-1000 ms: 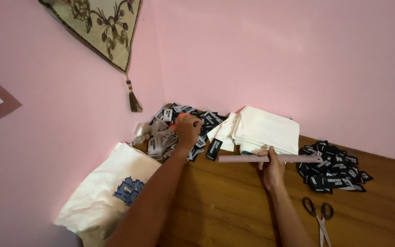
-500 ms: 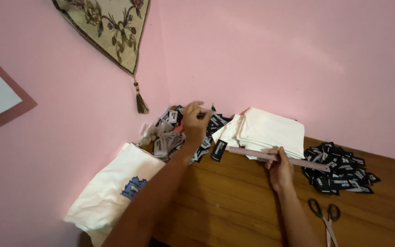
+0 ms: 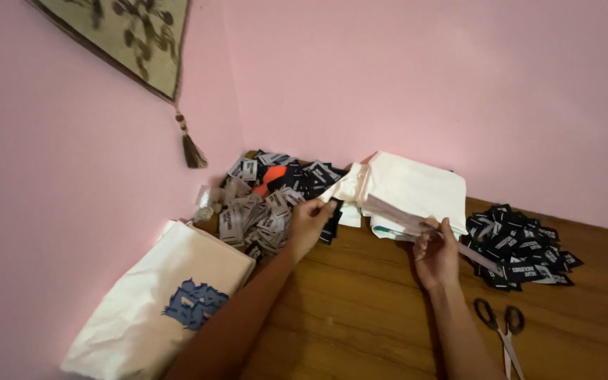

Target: The person measures a small black clothing tag using a metal ruler on a wooden table. They hold the tag and ruler in their hands, aligning them to check the dimensions. The person repeats this process with several tags from a pile on the table, while a pair of scissors and folded white fabric remain nearby.

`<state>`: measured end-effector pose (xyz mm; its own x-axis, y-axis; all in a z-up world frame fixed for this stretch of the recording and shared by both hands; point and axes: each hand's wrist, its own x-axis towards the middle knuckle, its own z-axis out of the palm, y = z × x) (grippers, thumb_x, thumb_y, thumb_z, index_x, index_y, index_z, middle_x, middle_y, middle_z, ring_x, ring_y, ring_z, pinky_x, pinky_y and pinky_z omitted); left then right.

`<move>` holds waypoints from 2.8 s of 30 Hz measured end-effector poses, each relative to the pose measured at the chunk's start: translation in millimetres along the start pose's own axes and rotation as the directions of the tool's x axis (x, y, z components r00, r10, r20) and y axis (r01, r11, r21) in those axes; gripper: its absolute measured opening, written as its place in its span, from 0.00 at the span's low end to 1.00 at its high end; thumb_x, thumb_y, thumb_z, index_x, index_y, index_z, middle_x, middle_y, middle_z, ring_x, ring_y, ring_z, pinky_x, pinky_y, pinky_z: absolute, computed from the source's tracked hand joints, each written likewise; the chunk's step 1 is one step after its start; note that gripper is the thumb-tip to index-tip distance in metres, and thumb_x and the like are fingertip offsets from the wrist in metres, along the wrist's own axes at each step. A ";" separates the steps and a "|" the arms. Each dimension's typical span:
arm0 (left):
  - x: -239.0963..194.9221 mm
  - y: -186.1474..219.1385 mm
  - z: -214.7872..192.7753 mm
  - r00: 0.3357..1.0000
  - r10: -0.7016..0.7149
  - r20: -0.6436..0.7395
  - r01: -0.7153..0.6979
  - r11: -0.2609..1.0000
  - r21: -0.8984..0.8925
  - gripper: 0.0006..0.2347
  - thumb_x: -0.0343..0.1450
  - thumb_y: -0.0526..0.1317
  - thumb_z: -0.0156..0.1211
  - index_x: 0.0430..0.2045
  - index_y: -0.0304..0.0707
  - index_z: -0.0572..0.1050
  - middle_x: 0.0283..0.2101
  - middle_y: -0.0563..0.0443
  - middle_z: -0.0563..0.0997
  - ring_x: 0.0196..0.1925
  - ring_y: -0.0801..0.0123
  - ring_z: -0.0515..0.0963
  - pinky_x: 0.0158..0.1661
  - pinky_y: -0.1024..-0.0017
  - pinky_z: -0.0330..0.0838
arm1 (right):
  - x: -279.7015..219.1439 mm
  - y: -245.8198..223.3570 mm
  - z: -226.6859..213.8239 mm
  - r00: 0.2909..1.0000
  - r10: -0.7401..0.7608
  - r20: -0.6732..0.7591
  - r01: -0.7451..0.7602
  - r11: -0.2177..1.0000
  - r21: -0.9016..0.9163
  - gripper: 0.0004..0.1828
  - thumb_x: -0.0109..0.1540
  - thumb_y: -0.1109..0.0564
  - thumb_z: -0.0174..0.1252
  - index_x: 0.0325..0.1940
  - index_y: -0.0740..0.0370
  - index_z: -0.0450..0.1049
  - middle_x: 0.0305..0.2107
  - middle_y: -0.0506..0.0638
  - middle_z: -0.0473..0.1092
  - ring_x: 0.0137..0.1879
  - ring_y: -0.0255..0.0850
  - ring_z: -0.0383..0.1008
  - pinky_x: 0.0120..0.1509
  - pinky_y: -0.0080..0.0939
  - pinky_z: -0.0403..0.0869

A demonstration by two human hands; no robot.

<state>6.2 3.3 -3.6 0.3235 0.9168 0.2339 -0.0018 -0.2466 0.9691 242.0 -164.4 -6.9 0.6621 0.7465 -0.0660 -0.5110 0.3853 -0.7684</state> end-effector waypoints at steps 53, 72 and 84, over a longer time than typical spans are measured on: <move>-15.7 20.1 11.6 0.871 0.019 -0.490 -0.073 0.993 -0.092 0.10 0.76 0.37 0.54 0.41 0.26 0.78 0.42 0.29 0.79 0.51 0.50 0.78 0.54 0.55 0.68 | 12.5 13.2 -40.1 0.992 -0.047 0.120 0.044 0.999 0.022 0.09 0.66 0.43 0.64 0.49 0.40 0.78 0.25 0.33 0.62 0.34 0.25 0.62 0.35 0.19 0.61; -9.9 -44.1 39.3 0.975 -0.102 0.198 0.197 0.808 -0.555 0.07 0.74 0.29 0.54 0.44 0.26 0.75 0.38 0.32 0.82 0.36 0.54 0.85 0.35 0.64 0.84 | -14.0 2.0 20.8 0.996 -0.072 -0.051 0.063 0.985 -0.163 0.21 0.68 0.33 0.54 0.52 0.49 0.75 0.26 0.39 0.59 0.30 0.29 0.62 0.35 0.23 0.60; -16.5 -24.8 37.2 0.958 -0.186 0.218 0.281 0.759 -0.587 0.14 0.68 0.27 0.55 0.48 0.25 0.77 0.39 0.42 0.80 0.43 0.62 0.84 0.42 0.69 0.84 | -16.2 11.1 20.3 0.987 -0.142 0.069 0.158 0.921 -0.355 0.21 0.74 0.43 0.50 0.64 0.57 0.73 0.30 0.47 0.67 0.30 0.35 0.69 0.36 0.32 0.67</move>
<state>36.1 -17.4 -34.4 0.5165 0.8559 0.0271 -0.4663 0.2545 0.8472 214.5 -161.2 -1.5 0.6885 0.7199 0.0885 -0.1718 0.2804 -0.9444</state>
